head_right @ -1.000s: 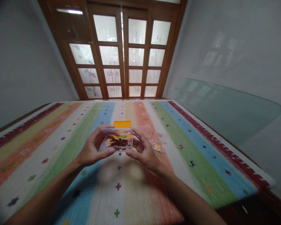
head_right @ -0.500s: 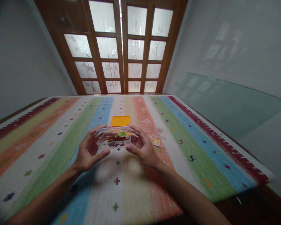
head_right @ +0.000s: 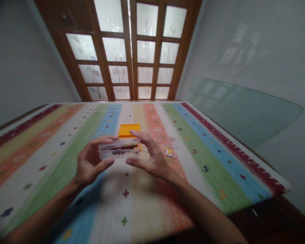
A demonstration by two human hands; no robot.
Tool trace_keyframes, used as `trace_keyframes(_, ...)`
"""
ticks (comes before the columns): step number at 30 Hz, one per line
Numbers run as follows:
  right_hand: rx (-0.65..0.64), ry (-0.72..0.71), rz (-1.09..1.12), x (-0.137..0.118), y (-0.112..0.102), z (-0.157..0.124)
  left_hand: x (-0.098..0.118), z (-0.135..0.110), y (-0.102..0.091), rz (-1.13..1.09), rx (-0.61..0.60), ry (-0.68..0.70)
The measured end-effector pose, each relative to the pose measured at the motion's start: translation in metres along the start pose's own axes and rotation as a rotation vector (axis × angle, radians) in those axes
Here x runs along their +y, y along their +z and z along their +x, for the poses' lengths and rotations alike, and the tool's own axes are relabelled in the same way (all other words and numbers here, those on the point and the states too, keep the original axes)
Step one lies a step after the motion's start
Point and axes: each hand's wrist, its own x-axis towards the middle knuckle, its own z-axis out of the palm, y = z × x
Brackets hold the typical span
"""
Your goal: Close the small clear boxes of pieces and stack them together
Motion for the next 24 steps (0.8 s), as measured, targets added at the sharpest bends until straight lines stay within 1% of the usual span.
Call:
trace_keyframes(4,-0.021,0.014,0.09,-0.005,0.005,0.004,0.001,-0.001,0.003,-0.013,-0.008,0.014)
trace_keyframes(11,-0.065,-0.073,0.214,-0.007,0.003,0.012,0.0,-0.001,0.004,-0.027,-0.012,0.024)
trace_keyframes(19,-0.1,-0.109,0.23,-0.008,0.001,0.015,0.003,-0.001,0.006,-0.071,-0.004,-0.015)
trace_keyframes(24,-0.087,-0.14,0.221,-0.007,0.003,0.016,0.002,-0.002,0.006,-0.06,-0.001,-0.022)
